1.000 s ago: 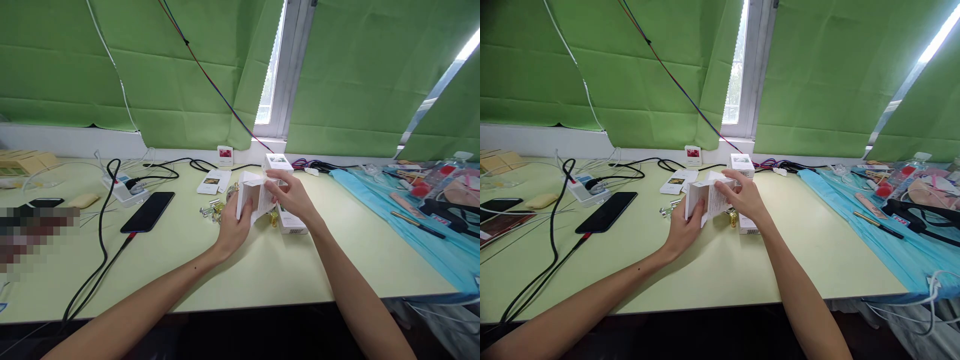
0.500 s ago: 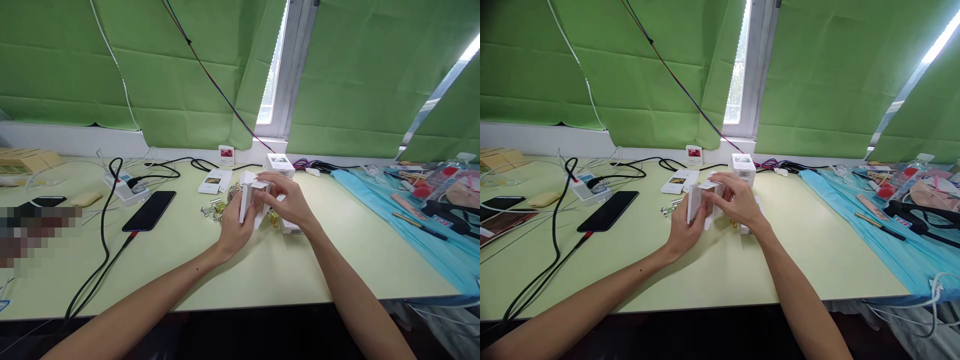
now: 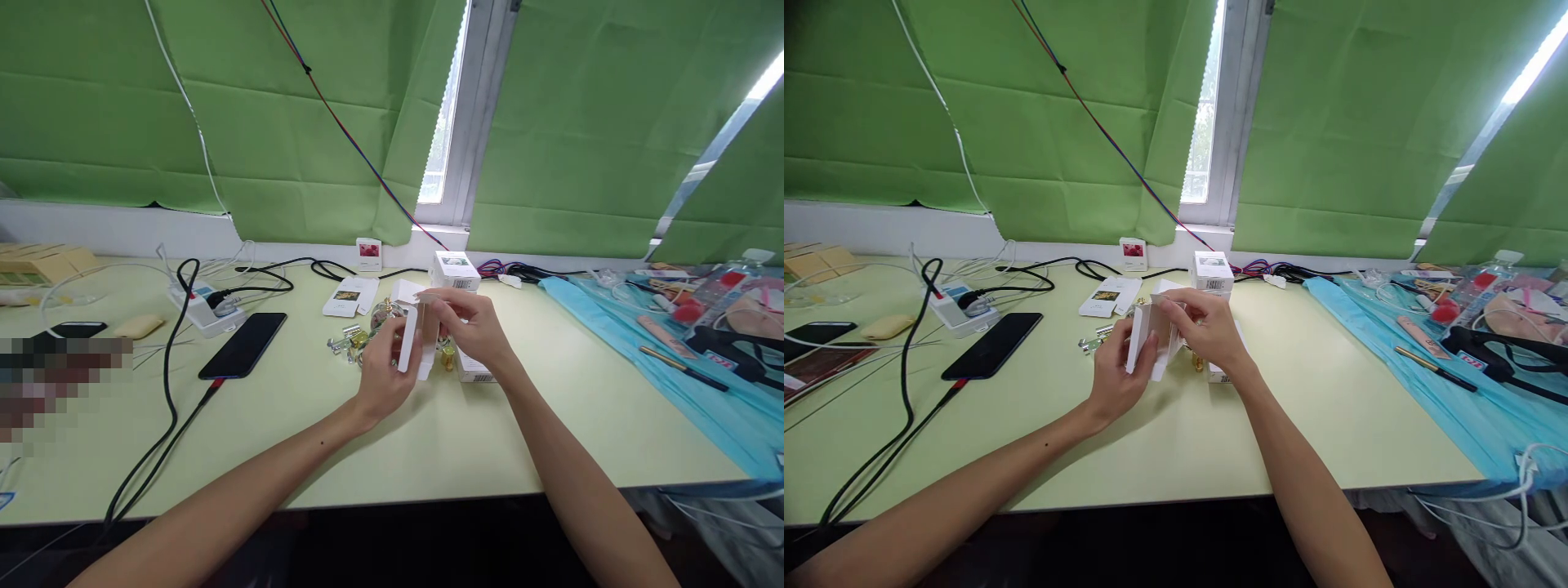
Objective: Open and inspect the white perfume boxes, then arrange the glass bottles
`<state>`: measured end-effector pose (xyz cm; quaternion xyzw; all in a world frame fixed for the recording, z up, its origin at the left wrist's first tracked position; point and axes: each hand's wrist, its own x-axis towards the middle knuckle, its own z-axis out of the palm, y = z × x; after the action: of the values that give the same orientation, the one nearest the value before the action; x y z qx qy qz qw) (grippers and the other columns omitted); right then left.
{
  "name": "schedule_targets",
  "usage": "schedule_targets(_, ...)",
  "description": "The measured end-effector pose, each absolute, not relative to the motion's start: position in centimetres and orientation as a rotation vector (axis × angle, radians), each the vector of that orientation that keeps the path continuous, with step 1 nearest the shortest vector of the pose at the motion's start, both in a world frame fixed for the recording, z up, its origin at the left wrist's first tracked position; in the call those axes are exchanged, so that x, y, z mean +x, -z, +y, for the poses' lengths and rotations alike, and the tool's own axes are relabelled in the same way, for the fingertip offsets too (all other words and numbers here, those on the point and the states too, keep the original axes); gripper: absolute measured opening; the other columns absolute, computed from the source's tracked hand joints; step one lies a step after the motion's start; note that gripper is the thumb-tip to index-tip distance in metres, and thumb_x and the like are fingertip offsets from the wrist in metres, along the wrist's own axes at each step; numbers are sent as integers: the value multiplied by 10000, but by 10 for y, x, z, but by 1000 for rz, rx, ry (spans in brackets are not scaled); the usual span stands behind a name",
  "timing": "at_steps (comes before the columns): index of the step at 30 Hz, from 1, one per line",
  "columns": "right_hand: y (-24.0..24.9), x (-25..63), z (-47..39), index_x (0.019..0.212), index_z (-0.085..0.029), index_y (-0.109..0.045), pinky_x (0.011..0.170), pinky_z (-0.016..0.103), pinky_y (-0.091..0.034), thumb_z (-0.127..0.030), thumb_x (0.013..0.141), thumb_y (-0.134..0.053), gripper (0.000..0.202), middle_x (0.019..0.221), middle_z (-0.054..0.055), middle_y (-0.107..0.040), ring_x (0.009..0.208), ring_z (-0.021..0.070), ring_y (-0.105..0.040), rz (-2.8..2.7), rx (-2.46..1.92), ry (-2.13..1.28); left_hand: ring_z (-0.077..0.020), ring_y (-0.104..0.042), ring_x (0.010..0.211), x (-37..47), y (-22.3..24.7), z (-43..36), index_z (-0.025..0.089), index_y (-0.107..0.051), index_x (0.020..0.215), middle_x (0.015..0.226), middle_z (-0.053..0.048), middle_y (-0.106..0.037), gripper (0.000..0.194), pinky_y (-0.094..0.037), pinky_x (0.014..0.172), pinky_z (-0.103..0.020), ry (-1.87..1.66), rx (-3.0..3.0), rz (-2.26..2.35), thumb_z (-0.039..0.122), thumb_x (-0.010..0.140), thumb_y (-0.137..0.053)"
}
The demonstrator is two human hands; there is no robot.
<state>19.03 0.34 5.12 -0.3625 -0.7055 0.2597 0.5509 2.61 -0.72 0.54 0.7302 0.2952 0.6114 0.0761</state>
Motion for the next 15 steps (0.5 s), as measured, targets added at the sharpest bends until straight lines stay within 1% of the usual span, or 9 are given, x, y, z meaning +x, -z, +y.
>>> schedule_targets(2,-52,190,3,915,-187,-760,535,262,-504,-520,939,-607,367,860,35,-720,588,110,-564,-1654,-858,-629,-59,-504,498,26,-6,-8,201,-538,1005,750,35,-629,62,-390,454,-184,-1871,2193,865,227,958,-569)
schedule_targets(6,-54,189,1,753,-179,-695,500,250,-462,-581,936,-584,456,665,0,-598,530,105,-528,-1654,-885,-619,-61,-482,486,26,-5,-9,204,-526,981,685,57,-578,50,-390,463,-192,-1936,2212,861,219,953,-565)
schedule_targets(10,-56,188,0,603,-191,-560,493,243,-448,-643,914,-578,549,594,-18,-530,504,99,-507,-1642,-922,-621,-72,-512,509,26,-4,-10,207,-513,1014,716,44,-602,90,-403,472,-203,-1918,2206,855,253,955,-562)
schedule_targets(13,-56,187,0,563,-201,-473,473,243,-421,-650,910,-583,578,535,-33,-462,478,100,-499,-1648,-932,-619,-75,-539,536,27,-3,-11,209,-509,1057,751,37,-611,125,-432,492,-204,-1890,2170,798,270,961,-563)
schedule_targets(15,-57,188,0,563,-205,-449,468,247,-412,-644,912,-587,577,521,-38,-439,470,105,-508,-1675,-933,-636,-82,-566,568,27,-2,-11,211,-505,1100,795,23,-624,160,-460,515,-212,-1857,2127,769,283,968,-560)
